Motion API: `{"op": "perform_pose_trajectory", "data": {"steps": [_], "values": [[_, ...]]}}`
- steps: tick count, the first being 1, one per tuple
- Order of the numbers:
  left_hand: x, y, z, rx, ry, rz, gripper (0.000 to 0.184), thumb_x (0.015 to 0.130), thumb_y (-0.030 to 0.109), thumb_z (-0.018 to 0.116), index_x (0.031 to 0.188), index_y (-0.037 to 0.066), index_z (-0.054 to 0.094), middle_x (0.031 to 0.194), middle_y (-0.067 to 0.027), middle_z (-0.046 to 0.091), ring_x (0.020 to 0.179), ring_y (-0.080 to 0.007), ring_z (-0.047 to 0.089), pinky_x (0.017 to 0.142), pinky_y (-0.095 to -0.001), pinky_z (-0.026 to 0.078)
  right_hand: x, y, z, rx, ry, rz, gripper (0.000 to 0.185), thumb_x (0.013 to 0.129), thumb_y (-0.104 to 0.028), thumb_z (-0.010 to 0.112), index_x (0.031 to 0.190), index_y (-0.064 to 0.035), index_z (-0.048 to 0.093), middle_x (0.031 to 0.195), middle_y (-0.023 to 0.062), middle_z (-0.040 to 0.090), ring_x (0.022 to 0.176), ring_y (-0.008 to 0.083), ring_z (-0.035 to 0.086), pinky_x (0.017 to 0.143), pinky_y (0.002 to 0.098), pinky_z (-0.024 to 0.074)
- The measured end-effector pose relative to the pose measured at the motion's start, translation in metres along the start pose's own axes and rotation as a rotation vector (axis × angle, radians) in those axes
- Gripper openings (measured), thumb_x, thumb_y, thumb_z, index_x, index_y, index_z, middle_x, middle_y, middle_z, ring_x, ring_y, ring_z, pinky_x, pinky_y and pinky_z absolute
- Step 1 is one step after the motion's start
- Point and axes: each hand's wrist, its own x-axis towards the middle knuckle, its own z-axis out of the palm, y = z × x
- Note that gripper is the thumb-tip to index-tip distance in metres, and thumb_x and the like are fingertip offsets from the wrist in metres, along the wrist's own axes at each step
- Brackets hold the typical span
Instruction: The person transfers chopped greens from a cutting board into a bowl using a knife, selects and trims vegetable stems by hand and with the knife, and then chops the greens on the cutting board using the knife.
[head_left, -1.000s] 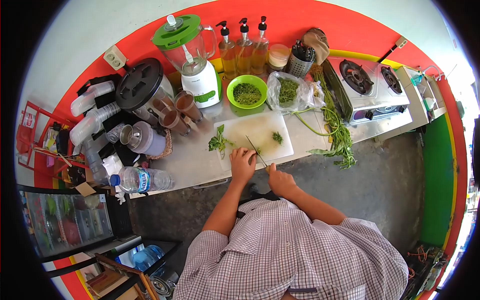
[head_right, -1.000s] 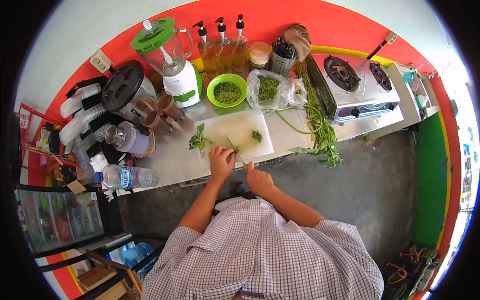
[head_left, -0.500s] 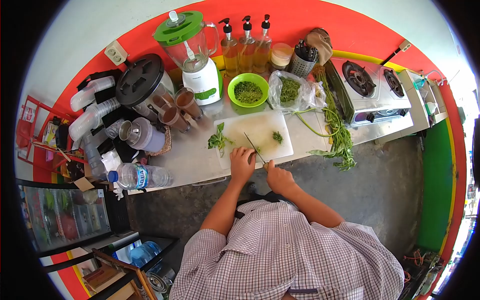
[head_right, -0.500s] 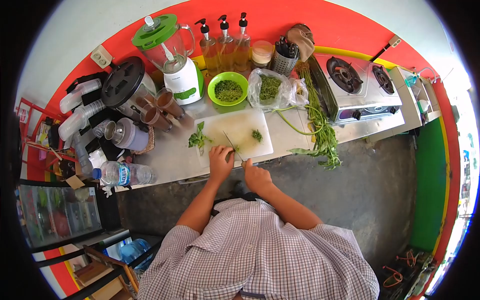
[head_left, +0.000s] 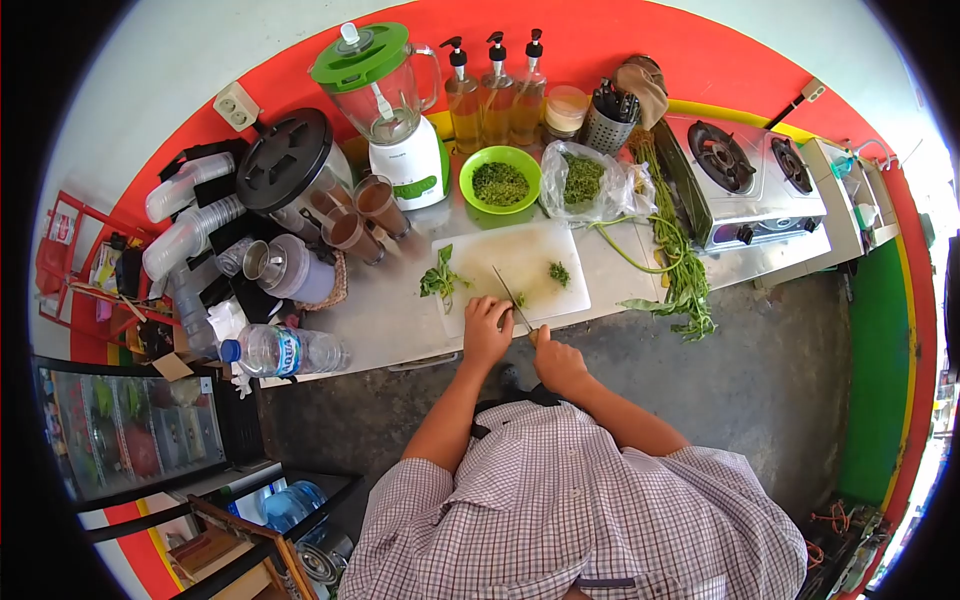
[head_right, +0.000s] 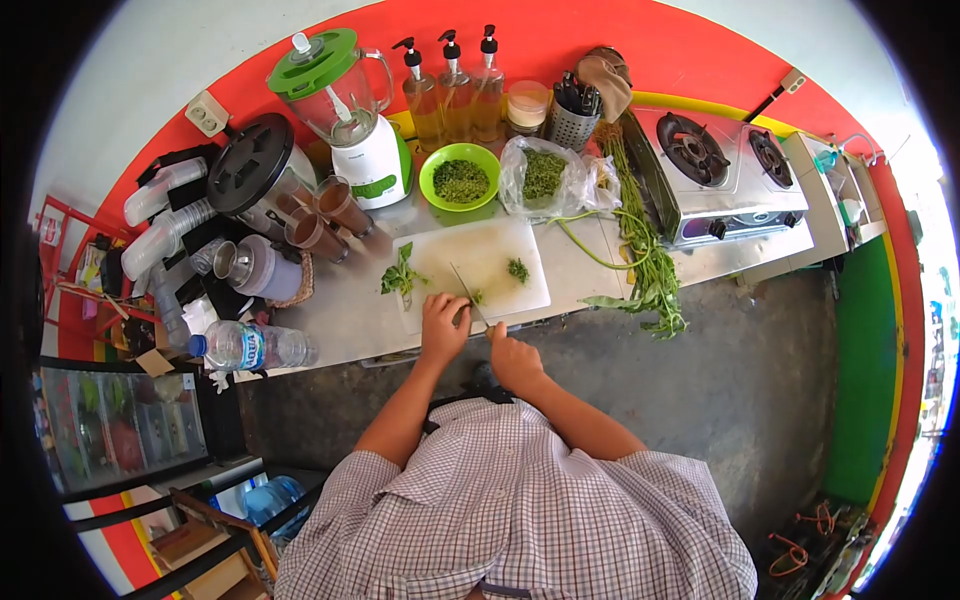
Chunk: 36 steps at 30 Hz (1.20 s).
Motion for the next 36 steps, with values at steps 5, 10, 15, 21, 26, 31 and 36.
{"op": "perform_pose_trajectory", "data": {"steps": [5, 10, 15, 21, 26, 31, 36], "values": [[0.003, 0.005, -0.004, -0.002, 0.001, -0.033, 0.010, 0.081, 0.008, 0.072, 0.091, 0.004, 0.070, 0.090, -0.0087, 0.063, 0.092, -0.0317, 0.057, 0.084, -0.0429, 0.046, -0.003, -0.002, -0.013, 0.003, 0.018, -0.005, 0.046, 0.095, -0.015, 0.050, 0.133, 0.0084, 0.039, 0.093, 0.0264, 0.072, 0.085, 0.0413, 0.074, 0.074, 0.0506, 0.0593], [0.003, 0.000, -0.001, 0.001, -0.020, -0.038, 0.010, 0.082, 0.008, 0.072, 0.091, 0.007, 0.069, 0.092, -0.0070, 0.063, 0.093, -0.0308, 0.057, 0.085, -0.0429, 0.046, 0.000, -0.001, 0.004, 0.014, 0.016, 0.006, 0.048, 0.094, -0.016, 0.051, 0.134, 0.0094, 0.038, 0.093, 0.0262, 0.072, 0.084, 0.0409, 0.074, 0.074, 0.0508, 0.0592], [0.001, 0.000, 0.000, -0.010, 0.004, -0.041, 0.010, 0.084, 0.009, 0.073, 0.093, 0.005, 0.070, 0.091, -0.0074, 0.062, 0.092, -0.0310, 0.057, 0.084, -0.0433, 0.046, -0.003, -0.002, -0.014, 0.022, 0.035, -0.026, 0.057, 0.092, -0.020, 0.055, 0.135, 0.0113, 0.036, 0.090, 0.0259, 0.072, 0.084, 0.0432, 0.072, 0.074, 0.0523, 0.0582], [0.002, 0.000, 0.000, -0.046, 0.023, -0.030, 0.007, 0.084, 0.007, 0.073, 0.090, 0.003, 0.071, 0.089, -0.0083, 0.064, 0.089, -0.0313, 0.057, 0.082, -0.0429, 0.047, 0.003, -0.001, 0.001, 0.021, 0.053, -0.020, 0.050, 0.094, -0.014, 0.051, 0.134, 0.0105, 0.037, 0.091, 0.0258, 0.072, 0.082, 0.0409, 0.074, 0.072, 0.0515, 0.0589], [0.001, -0.004, -0.001, -0.085, 0.010, -0.025, 0.006, 0.083, 0.006, 0.072, 0.089, 0.003, 0.071, 0.088, -0.0089, 0.064, 0.089, -0.0319, 0.057, 0.082, -0.0430, 0.047, -0.002, -0.002, -0.004, 0.039, 0.034, -0.014, 0.053, 0.092, -0.017, 0.054, 0.134, 0.0105, 0.037, 0.091, 0.0262, 0.072, 0.083, 0.0423, 0.073, 0.073, 0.0519, 0.0586], [0.003, -0.002, -0.001, -0.081, -0.018, -0.077, 0.009, 0.083, 0.004, 0.072, 0.091, 0.003, 0.069, 0.089, -0.0093, 0.063, 0.092, -0.0330, 0.057, 0.083, -0.0431, 0.047, -0.001, -0.005, -0.003, 0.004, 0.054, -0.011, 0.042, 0.093, -0.014, 0.051, 0.128, 0.0075, 0.040, 0.089, 0.0253, 0.072, 0.082, 0.0411, 0.074, 0.072, 0.0510, 0.0592], [0.001, -0.005, 0.001, -0.053, 0.003, -0.036, 0.010, 0.082, 0.003, 0.071, 0.092, 0.003, 0.069, 0.089, -0.0096, 0.063, 0.092, -0.0338, 0.057, 0.083, -0.0438, 0.047, -0.007, -0.006, -0.004, 0.019, 0.044, -0.016, 0.045, 0.092, -0.013, 0.053, 0.129, 0.0083, 0.039, 0.088, 0.0241, 0.073, 0.082, 0.0404, 0.074, 0.071, 0.0501, 0.0595]]}}
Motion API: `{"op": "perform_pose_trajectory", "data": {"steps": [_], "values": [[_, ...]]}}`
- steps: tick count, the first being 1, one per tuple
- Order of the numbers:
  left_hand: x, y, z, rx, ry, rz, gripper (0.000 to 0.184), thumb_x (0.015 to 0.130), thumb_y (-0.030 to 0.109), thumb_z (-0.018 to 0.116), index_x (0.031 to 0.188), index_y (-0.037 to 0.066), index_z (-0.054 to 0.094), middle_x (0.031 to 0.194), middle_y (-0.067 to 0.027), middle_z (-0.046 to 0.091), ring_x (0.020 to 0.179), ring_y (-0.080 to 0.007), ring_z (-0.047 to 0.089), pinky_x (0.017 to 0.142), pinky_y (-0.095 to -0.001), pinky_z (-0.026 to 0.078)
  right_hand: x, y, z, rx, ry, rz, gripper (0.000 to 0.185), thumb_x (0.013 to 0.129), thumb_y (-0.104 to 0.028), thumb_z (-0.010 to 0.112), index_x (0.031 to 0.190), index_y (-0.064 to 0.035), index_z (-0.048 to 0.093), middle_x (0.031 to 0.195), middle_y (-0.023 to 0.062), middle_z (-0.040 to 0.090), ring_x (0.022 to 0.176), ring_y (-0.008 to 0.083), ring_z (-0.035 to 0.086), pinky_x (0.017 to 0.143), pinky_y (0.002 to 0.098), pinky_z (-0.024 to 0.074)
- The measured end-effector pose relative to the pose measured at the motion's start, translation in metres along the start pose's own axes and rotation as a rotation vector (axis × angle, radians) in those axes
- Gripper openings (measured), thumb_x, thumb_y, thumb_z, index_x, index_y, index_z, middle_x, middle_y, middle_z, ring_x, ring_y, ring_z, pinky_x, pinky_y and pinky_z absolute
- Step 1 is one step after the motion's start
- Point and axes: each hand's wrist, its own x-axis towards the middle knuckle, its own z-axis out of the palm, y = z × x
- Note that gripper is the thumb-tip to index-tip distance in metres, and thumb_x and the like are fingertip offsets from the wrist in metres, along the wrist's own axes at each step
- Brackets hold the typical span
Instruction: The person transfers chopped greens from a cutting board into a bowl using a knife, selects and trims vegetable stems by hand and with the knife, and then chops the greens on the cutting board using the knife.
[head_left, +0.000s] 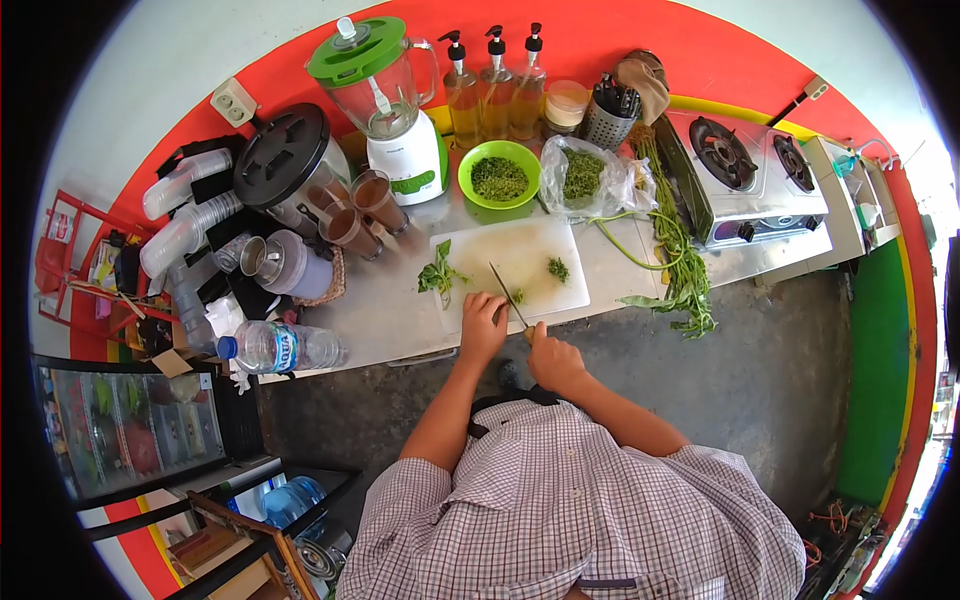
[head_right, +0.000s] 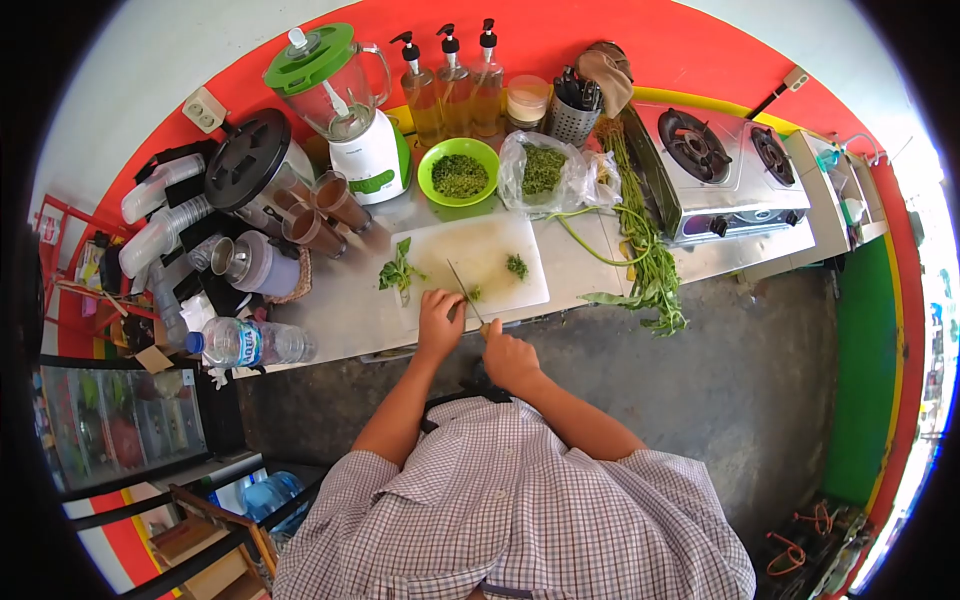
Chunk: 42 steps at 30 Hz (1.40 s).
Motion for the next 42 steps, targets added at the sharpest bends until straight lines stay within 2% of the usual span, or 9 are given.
{"op": "perform_pose_trajectory", "data": {"steps": [7, 12, 19, 21, 27, 34, 37, 40, 42], "values": [[0.000, 0.002, -0.002, -0.005, 0.009, 0.011, 0.013, 0.080, 0.001, 0.070, 0.092, 0.003, 0.069, 0.090, -0.0101, 0.063, 0.093, -0.0334, 0.057, 0.084, -0.0427, 0.048, 0.006, 0.004, 0.000, -0.001, 0.056, -0.015, 0.048, 0.092, -0.014, 0.054, 0.131, 0.0084, 0.039, 0.088, 0.0235, 0.073, 0.080, 0.0399, 0.074, 0.070, 0.0504, 0.0594], [0.008, 0.007, -0.005, 0.007, 0.018, -0.133, 0.014, 0.076, 0.003, 0.074, 0.089, 0.004, 0.069, 0.096, -0.0105, 0.060, 0.101, -0.0331, 0.054, 0.089, -0.0434, 0.046, 0.007, 0.003, 0.009, 0.024, -0.001, 0.027, 0.050, 0.091, -0.017, 0.055, 0.132, 0.0091, 0.040, 0.090, 0.0237, 0.073, 0.084, 0.0399, 0.074, 0.074, 0.0508, 0.0590], [0.004, -0.004, -0.002, -0.001, -0.021, -0.120, 0.013, 0.077, 0.003, 0.074, 0.089, 0.004, 0.070, 0.098, -0.0098, 0.059, 0.100, -0.0325, 0.053, 0.090, -0.0426, 0.046, 0.004, 0.000, -0.003, 0.020, -0.024, 0.002, 0.051, 0.091, -0.018, 0.055, 0.132, 0.0094, 0.039, 0.092, 0.0230, 0.073, 0.084, 0.0390, 0.074, 0.073, 0.0497, 0.0593], [0.002, -0.005, -0.002, -0.026, -0.010, -0.066, 0.013, 0.078, 0.003, 0.074, 0.090, 0.003, 0.070, 0.098, -0.0096, 0.060, 0.099, -0.0326, 0.053, 0.089, -0.0428, 0.046, 0.004, 0.002, 0.011, 0.065, -0.003, 0.017, 0.048, 0.092, -0.022, 0.058, 0.125, 0.0077, 0.041, 0.090, 0.0266, 0.071, 0.084, 0.0440, 0.072, 0.075, 0.0528, 0.0582], [0.003, -0.003, -0.002, -0.022, -0.039, -0.096, 0.012, 0.078, 0.004, 0.073, 0.089, 0.003, 0.070, 0.096, -0.0101, 0.061, 0.100, -0.0327, 0.054, 0.090, -0.0428, 0.047, 0.003, 0.001, -0.010, 0.029, 0.003, -0.041, 0.049, 0.092, -0.021, 0.058, 0.127, 0.0081, 0.040, 0.089, 0.0265, 0.071, 0.082, 0.0438, 0.072, 0.073, 0.0517, 0.0585], [0.007, -0.004, -0.004, -0.033, 0.009, -0.093, 0.009, 0.078, 0.004, 0.072, 0.086, 0.003, 0.069, 0.095, -0.0106, 0.060, 0.099, -0.0332, 0.054, 0.088, -0.0430, 0.047, 0.009, 0.002, 0.014, 0.063, 0.025, 0.010, 0.048, 0.091, -0.021, 0.059, 0.125, 0.0076, 0.041, 0.087, 0.0259, 0.071, 0.078, 0.0437, 0.072, 0.069, 0.0532, 0.0581], [0.007, -0.007, -0.007, -0.065, 0.019, -0.105, 0.014, 0.079, 0.001, 0.071, 0.092, 0.003, 0.065, 0.096, -0.0116, 0.059, 0.097, -0.0321, 0.054, 0.087, -0.0422, 0.047, 0.008, 0.000, 0.005, 0.096, 0.140, -0.018, 0.047, 0.091, -0.022, 0.060, 0.124, 0.0062, 0.041, 0.084, 0.0257, 0.071, 0.074, 0.0443, 0.071, 0.068, 0.0542, 0.0576], [0.003, -0.013, -0.009, -0.198, 0.073, -0.268, 0.021, 0.080, -0.003, 0.067, 0.096, 0.003, 0.056, 0.093, -0.0122, 0.055, 0.091, -0.0299, 0.052, 0.085, -0.0415, 0.045, 0.003, -0.007, 0.000, 0.132, 0.166, 0.012, 0.039, 0.092, -0.020, 0.057, 0.121, 0.0034, 0.045, 0.083, 0.0232, 0.072, 0.074, 0.0433, 0.071, 0.068, 0.0545, 0.0574], [0.002, -0.017, -0.010, -0.180, 0.083, -0.253, 0.025, 0.079, -0.004, 0.066, 0.096, 0.004, 0.050, 0.093, -0.0106, 0.054, 0.088, -0.0252, 0.052, 0.081, -0.0378, 0.046, 0.001, -0.006, 0.006, 0.177, 0.168, -0.037, 0.036, 0.094, -0.027, 0.059, 0.115, -0.0004, 0.047, 0.080, 0.0229, 0.071, 0.071, 0.0439, 0.070, 0.065, 0.0545, 0.0565]]}}
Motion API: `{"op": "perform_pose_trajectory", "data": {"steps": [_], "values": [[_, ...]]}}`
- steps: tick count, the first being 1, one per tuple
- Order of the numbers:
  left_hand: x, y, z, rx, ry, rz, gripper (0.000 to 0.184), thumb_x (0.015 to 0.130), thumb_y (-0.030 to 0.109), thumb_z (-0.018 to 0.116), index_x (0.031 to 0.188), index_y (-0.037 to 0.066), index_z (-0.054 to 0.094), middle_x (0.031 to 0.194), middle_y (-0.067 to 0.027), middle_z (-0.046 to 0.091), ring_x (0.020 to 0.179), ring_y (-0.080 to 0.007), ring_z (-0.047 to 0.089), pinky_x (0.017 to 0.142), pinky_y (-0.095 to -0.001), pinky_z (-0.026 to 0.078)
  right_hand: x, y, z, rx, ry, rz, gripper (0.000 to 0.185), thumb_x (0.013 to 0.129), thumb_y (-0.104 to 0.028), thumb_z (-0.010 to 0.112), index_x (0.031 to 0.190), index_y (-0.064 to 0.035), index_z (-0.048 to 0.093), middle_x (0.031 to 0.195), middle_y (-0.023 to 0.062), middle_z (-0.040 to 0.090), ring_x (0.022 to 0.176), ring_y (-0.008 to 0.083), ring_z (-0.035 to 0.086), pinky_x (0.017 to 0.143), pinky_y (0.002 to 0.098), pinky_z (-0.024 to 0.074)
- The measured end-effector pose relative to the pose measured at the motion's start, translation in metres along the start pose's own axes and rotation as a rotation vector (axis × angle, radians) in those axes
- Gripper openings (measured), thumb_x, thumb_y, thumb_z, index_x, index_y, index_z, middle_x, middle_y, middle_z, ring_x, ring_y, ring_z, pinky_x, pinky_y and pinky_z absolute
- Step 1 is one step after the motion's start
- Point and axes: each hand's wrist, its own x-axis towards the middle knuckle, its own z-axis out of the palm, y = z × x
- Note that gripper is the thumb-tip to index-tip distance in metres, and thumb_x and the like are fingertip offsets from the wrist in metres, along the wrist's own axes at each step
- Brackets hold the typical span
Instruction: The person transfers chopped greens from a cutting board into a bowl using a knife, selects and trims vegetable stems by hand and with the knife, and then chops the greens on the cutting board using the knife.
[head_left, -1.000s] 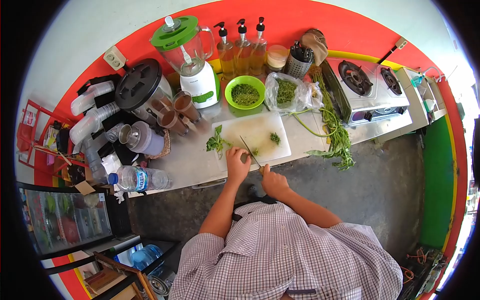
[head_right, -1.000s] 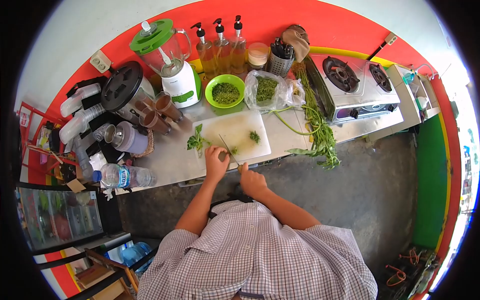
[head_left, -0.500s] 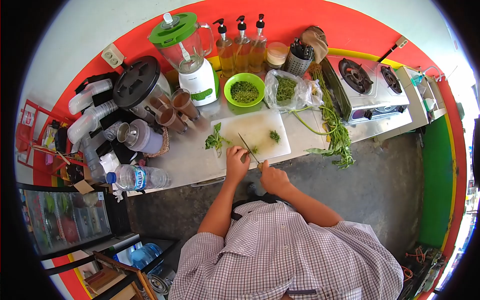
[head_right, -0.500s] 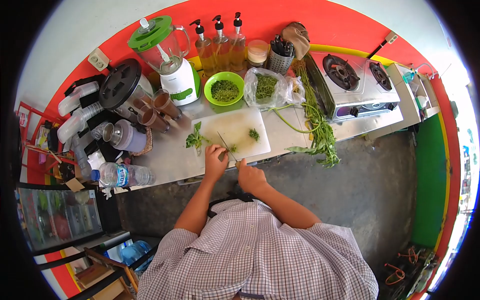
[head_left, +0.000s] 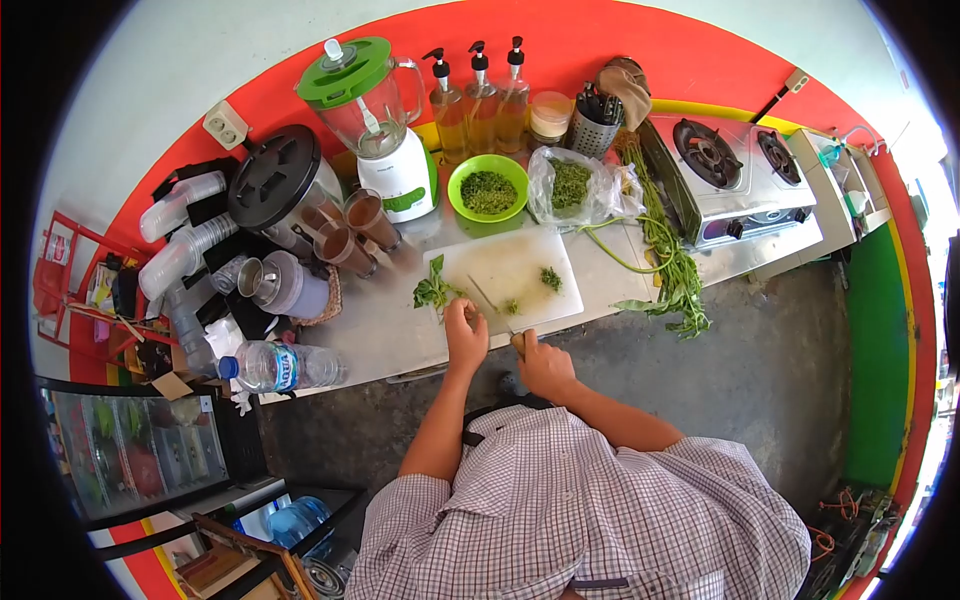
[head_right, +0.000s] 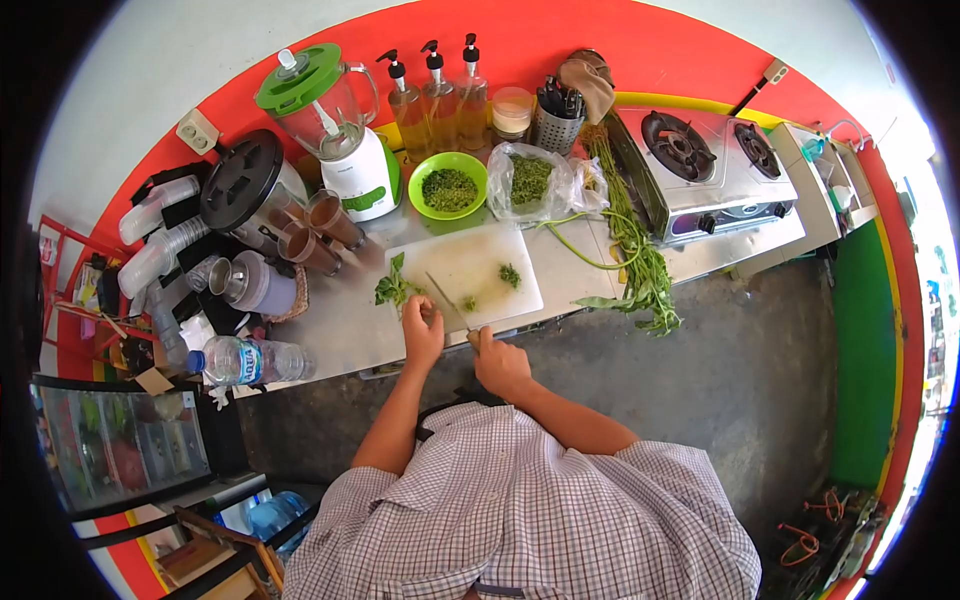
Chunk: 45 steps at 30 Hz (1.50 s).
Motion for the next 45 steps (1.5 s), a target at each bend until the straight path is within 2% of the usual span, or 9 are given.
{"op": "perform_pose_trajectory", "data": {"steps": [6, 10, 13, 19, 24, 30, 34, 39, 45], "values": [[0.001, 0.002, 0.000, 0.071, -0.009, 0.126, 0.023, 0.077, -0.007, 0.064, 0.092, 0.004, 0.050, 0.089, -0.0104, 0.054, 0.083, -0.0265, 0.050, 0.076, -0.0377, 0.044, -0.001, 0.014, 0.010, 0.024, 0.059, 0.002, 0.036, 0.097, -0.039, 0.058, 0.106, -0.0049, 0.052, 0.076, 0.0229, 0.070, 0.069, 0.0455, 0.068, 0.063, 0.0570, 0.0538], [0.001, 0.001, -0.003, 0.043, -0.009, 0.183, 0.021, 0.076, -0.008, 0.062, 0.089, 0.004, 0.050, 0.084, -0.0104, 0.053, 0.082, -0.0274, 0.050, 0.075, -0.0374, 0.044, -0.002, 0.025, 0.002, 0.006, 0.130, 0.041, 0.034, 0.096, -0.039, 0.058, 0.102, -0.0055, 0.054, 0.075, 0.0218, 0.070, 0.068, 0.0451, 0.068, 0.062, 0.0572, 0.0534], [0.002, 0.004, -0.005, 0.028, -0.069, 0.172, 0.018, 0.073, -0.009, 0.060, 0.082, 0.004, 0.051, 0.075, -0.0101, 0.051, 0.076, -0.0305, 0.048, 0.073, -0.0407, 0.041, 0.001, 0.037, -0.007, -0.018, 0.171, 0.115, 0.034, 0.096, -0.038, 0.059, 0.103, -0.0054, 0.054, 0.074, 0.0218, 0.069, 0.067, 0.0448, 0.068, 0.061, 0.0568, 0.0534], [0.001, 0.011, -0.002, 0.111, -0.095, 0.223, 0.016, 0.074, -0.007, 0.062, 0.083, 0.003, 0.053, 0.079, -0.0105, 0.055, 0.082, -0.0324, 0.050, 0.075, -0.0417, 0.043, 0.002, 0.049, -0.025, -0.056, 0.187, 0.210, 0.035, 0.096, -0.038, 0.059, 0.102, -0.0046, 0.055, 0.074, 0.0214, 0.070, 0.067, 0.0442, 0.068, 0.062, 0.0560, 0.0543], [0.001, 0.013, -0.004, 0.147, -0.134, 0.211, 0.011, 0.078, -0.003, 0.063, 0.084, 0.003, 0.056, 0.084, -0.0118, 0.058, 0.086, -0.0330, 0.053, 0.078, -0.0428, 0.044, -0.005, 0.050, -0.026, 0.042, 0.166, 0.149, 0.037, 0.096, -0.038, 0.059, 0.103, -0.0024, 0.055, 0.077, 0.0248, 0.069, 0.070, 0.0472, 0.067, 0.067, 0.0582, 0.0536], [0.001, 0.011, -0.008, 0.115, -0.147, 0.226, 0.011, 0.077, -0.005, 0.062, 0.084, 0.002, 0.057, 0.085, -0.0128, 0.059, 0.088, -0.0348, 0.054, 0.079, -0.0433, 0.045, -0.015, 0.038, -0.030, 0.090, 0.172, 0.190, 0.038, 0.096, -0.040, 0.059, 0.104, -0.0021, 0.055, 0.079, 0.0272, 0.069, 0.074, 0.0485, 0.067, 0.069, 0.0592, 0.0531], [0.004, 0.011, -0.012, 0.104, -0.155, 0.244, 0.012, 0.076, -0.005, 0.062, 0.085, 0.001, 0.057, 0.085, -0.0134, 0.059, 0.087, -0.0354, 0.054, 0.078, -0.0432, 0.045, -0.019, 0.041, -0.023, 0.116, 0.098, 0.168, 0.037, 0.095, -0.039, 0.061, 0.104, -0.0036, 0.057, 0.081, 0.0262, 0.069, 0.077, 0.0482, 0.066, 0.071, 0.0579, 0.0522], [0.003, 0.008, -0.015, 0.099, -0.189, 0.246, 0.012, 0.076, -0.006, 0.062, 0.086, 0.001, 0.057, 0.086, -0.0136, 0.059, 0.088, -0.0359, 0.054, 0.079, -0.0437, 0.046, -0.019, 0.068, -0.005, 0.133, -0.004, 0.025, 0.039, 0.098, -0.044, 0.058, 0.105, -0.0049, 0.056, 0.084, 0.0263, 0.070, 0.080, 0.0488, 0.066, 0.072, 0.0592, 0.0515], [0.006, 0.005, -0.028, 0.016, -0.188, 0.264, 0.013, 0.079, -0.005, 0.063, 0.090, 0.001, 0.059, 0.091, -0.0132, 0.060, 0.092, -0.0356, 0.055, 0.082, -0.0441, 0.046, -0.008, 0.065, -0.021, 0.084, 0.023, 0.061, 0.038, 0.098, -0.042, 0.058, 0.103, -0.0043, 0.057, 0.084, 0.0268, 0.069, 0.080, 0.0495, 0.066, 0.073, 0.0593, 0.0508]]}}
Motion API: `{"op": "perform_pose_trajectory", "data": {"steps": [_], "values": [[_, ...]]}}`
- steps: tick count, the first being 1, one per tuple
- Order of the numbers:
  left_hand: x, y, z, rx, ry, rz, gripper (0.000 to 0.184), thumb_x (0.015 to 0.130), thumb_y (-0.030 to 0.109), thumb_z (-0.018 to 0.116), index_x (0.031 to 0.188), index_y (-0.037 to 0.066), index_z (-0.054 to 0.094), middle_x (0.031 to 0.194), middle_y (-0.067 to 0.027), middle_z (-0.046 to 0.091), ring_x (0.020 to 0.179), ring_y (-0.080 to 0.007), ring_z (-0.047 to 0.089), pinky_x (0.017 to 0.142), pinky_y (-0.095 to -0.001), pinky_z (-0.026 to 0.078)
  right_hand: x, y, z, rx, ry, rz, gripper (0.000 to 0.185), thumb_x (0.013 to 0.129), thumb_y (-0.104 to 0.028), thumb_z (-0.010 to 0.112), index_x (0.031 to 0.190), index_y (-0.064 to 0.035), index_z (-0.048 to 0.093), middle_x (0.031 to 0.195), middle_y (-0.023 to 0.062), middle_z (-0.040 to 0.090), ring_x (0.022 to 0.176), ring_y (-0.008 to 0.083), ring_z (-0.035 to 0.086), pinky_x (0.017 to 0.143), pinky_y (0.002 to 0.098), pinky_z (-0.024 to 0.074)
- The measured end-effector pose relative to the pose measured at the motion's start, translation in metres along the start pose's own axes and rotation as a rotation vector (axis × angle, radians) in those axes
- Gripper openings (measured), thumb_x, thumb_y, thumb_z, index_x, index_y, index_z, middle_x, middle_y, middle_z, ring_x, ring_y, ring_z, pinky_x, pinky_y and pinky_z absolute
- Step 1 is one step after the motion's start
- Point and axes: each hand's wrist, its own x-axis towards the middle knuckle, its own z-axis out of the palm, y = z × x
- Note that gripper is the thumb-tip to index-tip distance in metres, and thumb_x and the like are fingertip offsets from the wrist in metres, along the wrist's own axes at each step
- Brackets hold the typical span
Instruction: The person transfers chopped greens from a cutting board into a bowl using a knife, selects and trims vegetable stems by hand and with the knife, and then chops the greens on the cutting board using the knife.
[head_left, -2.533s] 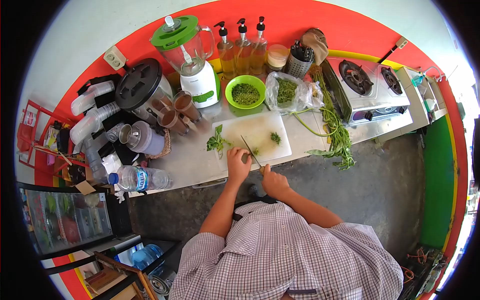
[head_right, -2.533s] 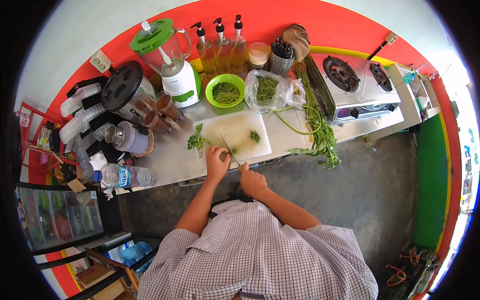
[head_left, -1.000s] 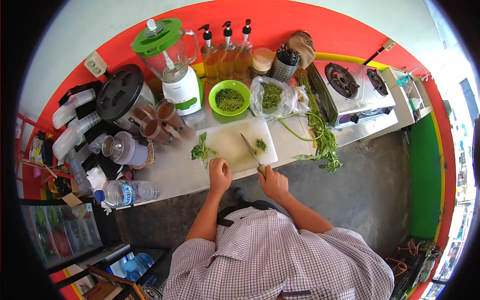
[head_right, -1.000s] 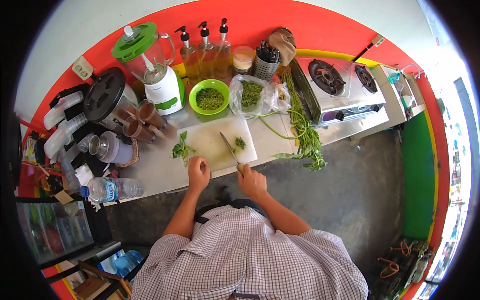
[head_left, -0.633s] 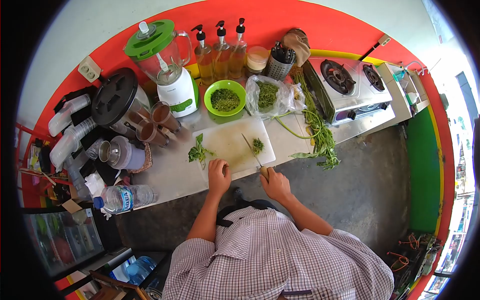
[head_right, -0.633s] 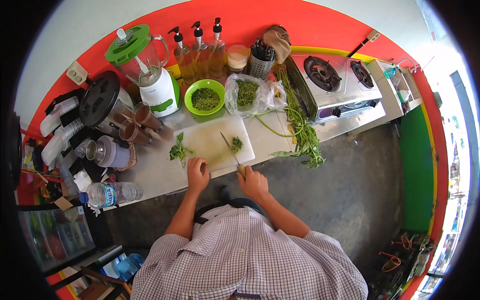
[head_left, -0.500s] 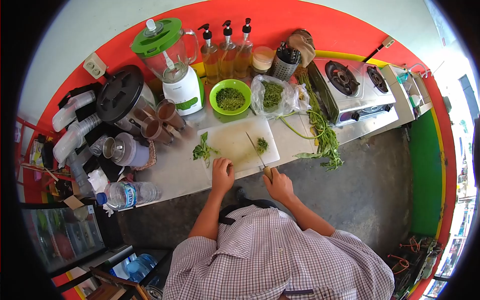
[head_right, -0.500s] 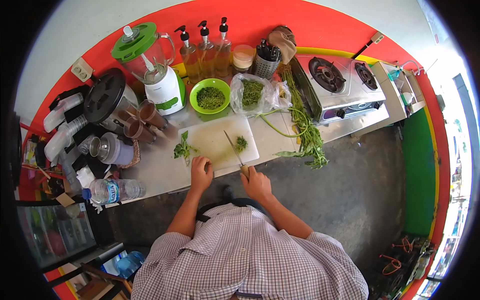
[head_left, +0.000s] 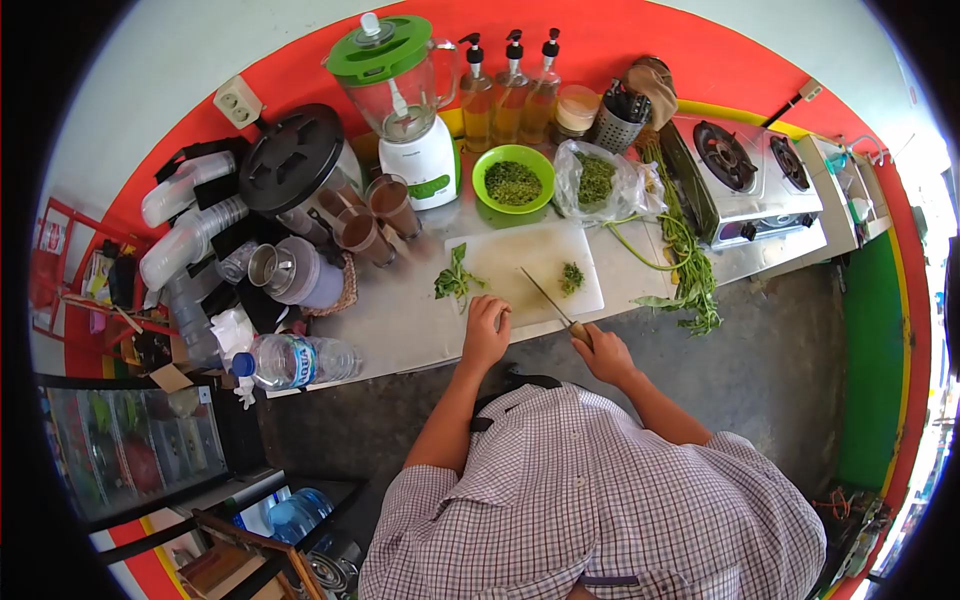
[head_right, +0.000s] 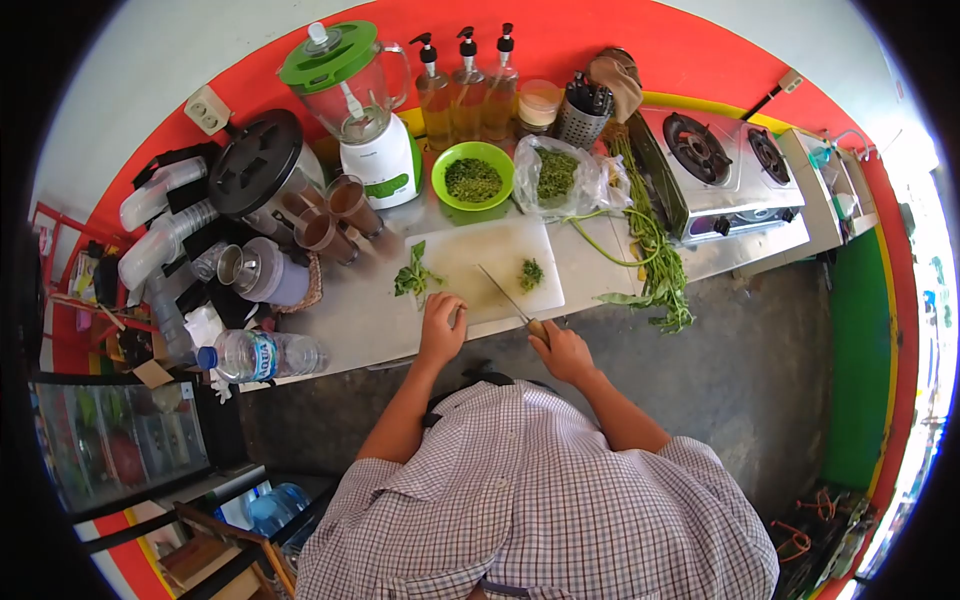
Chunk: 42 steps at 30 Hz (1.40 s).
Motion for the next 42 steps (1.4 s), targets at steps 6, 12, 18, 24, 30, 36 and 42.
{"op": "perform_pose_trajectory", "data": {"steps": [6, 12, 18, 24, 30, 36, 42], "values": [[0.007, 0.002, -0.040, 0.276, 0.291, -0.218, 0.026, 0.078, 0.005, 0.074, 0.102, 0.007, 0.063, 0.099, -0.0110, 0.063, 0.098, -0.0348, 0.055, 0.088, -0.0449, 0.044, 0.011, -0.010, 0.004, 0.096, 0.086, 0.021, 0.035, 0.097, -0.036, 0.063, 0.099, -0.0016, 0.057, 0.080, 0.0284, 0.065, 0.077, 0.0500, 0.063, 0.068, 0.0566, 0.0479], [0.008, -0.018, -0.042, 0.312, 0.140, -0.310, 0.022, 0.080, 0.009, 0.078, 0.098, 0.006, 0.067, 0.093, -0.0091, 0.065, 0.089, -0.0305, 0.058, 0.081, -0.0439, 0.047, -0.005, -0.009, 0.013, 0.119, 0.083, 0.041, 0.037, 0.097, -0.038, 0.062, 0.099, -0.0019, 0.056, 0.080, 0.0285, 0.066, 0.077, 0.0507, 0.063, 0.069, 0.0574, 0.0484], [-0.001, -0.032, -0.028, 0.275, 0.315, -0.289, 0.012, 0.091, 0.015, 0.070, 0.100, 0.008, 0.068, 0.092, -0.0074, 0.065, 0.090, -0.0292, 0.058, 0.080, -0.0436, 0.045, -0.009, -0.013, 0.011, 0.006, -0.031, -0.036, 0.040, 0.098, -0.044, 0.057, 0.104, -0.0047, 0.055, 0.082, 0.0267, 0.068, 0.079, 0.0494, 0.065, 0.072, 0.0585, 0.0501], [-0.012, -0.035, -0.035, 0.106, 0.433, -0.335, 0.013, 0.099, 0.014, 0.060, 0.103, 0.001, 0.062, 0.091, -0.0128, 0.059, 0.089, -0.0300, 0.052, 0.080, -0.0416, 0.043, 0.004, -0.010, 0.011, -0.045, -0.029, -0.028, 0.041, 0.099, -0.046, 0.055, 0.108, -0.0058, 0.056, 0.086, 0.0262, 0.070, 0.081, 0.0484, 0.066, 0.074, 0.0585, 0.0517], [-0.015, -0.033, -0.031, 0.176, 0.460, -0.330, 0.018, 0.103, 0.015, 0.050, 0.108, -0.001, 0.055, 0.094, -0.0165, 0.055, 0.085, -0.0319, 0.052, 0.079, -0.0419, 0.043, 0.008, -0.006, 0.003, -0.036, 0.053, 0.067, 0.042, 0.098, -0.046, 0.055, 0.110, -0.0058, 0.057, 0.088, 0.0269, 0.070, 0.084, 0.0485, 0.067, 0.076, 0.0584, 0.0522], [-0.015, -0.036, -0.030, 0.053, 0.585, -0.394, 0.019, 0.106, 0.017, 0.048, 0.107, -0.002, 0.053, 0.096, -0.0161, 0.060, 0.083, -0.0272, 0.055, 0.080, -0.0389, 0.045, 0.016, 0.000, -0.001, -0.030, 0.132, 0.112, 0.042, 0.097, -0.046, 0.057, 0.108, -0.0061, 0.057, 0.089, 0.0268, 0.070, 0.084, 0.0485, 0.067, 0.075, 0.0591, 0.0523], [0.001, -0.038, -0.040, -0.261, 0.714, -0.420, 0.020, 0.109, 0.022, 0.047, 0.110, 0.002, 0.049, 0.097, -0.0082, 0.067, 0.081, -0.0141, 0.055, 0.082, -0.0300, 0.043, 0.021, 0.005, 0.000, 0.023, 0.182, 0.133, 0.040, 0.096, -0.044, 0.060, 0.107, -0.0058, 0.057, 0.087, 0.0269, 0.070, 0.085, 0.0486, 0.067, 0.075, 0.0582, 0.0523]]}}
